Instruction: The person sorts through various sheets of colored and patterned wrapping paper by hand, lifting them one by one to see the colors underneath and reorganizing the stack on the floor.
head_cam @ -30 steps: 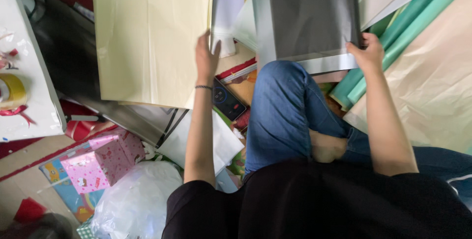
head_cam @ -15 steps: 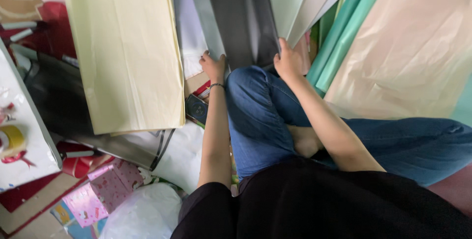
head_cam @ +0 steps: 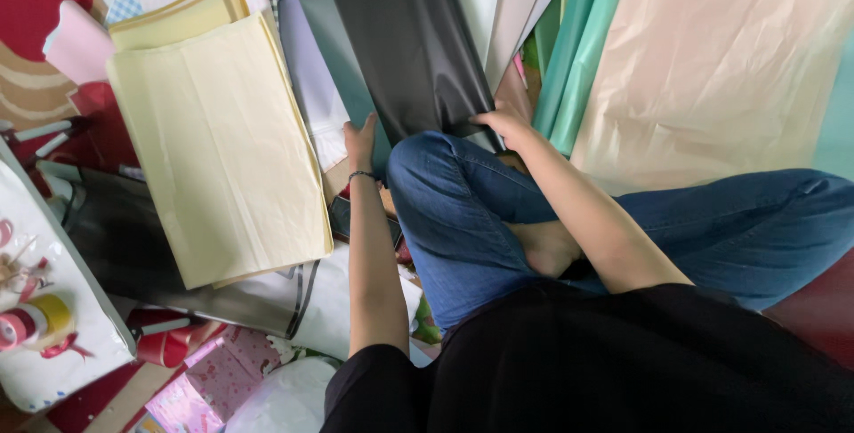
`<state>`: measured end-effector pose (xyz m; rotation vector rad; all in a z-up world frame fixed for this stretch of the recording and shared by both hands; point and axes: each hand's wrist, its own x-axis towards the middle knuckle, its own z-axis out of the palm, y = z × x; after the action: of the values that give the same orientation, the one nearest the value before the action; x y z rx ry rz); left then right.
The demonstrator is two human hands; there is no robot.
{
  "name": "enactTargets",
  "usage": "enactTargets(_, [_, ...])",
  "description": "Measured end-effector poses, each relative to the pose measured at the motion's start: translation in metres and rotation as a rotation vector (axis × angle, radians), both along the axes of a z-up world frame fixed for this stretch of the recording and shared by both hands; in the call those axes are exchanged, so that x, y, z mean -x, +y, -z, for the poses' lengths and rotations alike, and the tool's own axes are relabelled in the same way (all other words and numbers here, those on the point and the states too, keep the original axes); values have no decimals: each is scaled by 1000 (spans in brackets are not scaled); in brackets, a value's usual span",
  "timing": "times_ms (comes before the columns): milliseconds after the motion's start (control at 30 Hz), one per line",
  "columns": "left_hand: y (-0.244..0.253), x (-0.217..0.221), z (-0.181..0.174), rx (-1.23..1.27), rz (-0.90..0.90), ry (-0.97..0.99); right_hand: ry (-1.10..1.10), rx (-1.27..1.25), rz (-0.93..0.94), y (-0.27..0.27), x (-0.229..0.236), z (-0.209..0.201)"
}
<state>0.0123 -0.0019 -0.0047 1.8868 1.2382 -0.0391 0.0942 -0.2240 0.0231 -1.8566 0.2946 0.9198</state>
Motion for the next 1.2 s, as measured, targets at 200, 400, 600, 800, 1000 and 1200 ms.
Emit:
enactTargets(200, [-6, 14, -14, 597, -174, -404, -47, -43, -9, 16, 8, -7])
enactTargets(400, [10, 11, 0, 251, 69, -441, -342, 143, -256, 17, -5, 14])
enactTargets(600, [11, 2, -4, 71, 147, -293, -319, 163, -310, 15, -12, -5])
enactTargets(800, [15, -35, -26, 171, 199, -300, 343, -252, 203, 14, -46, -18])
enactTargets(1000, [34, -98, -59, -72, 379, -473, 269, -225, 211, 18, -96, -51])
enactTargets(1200, [9, -91, -70, 453, 143, -570, 206, -299, 170, -43, -115, -57])
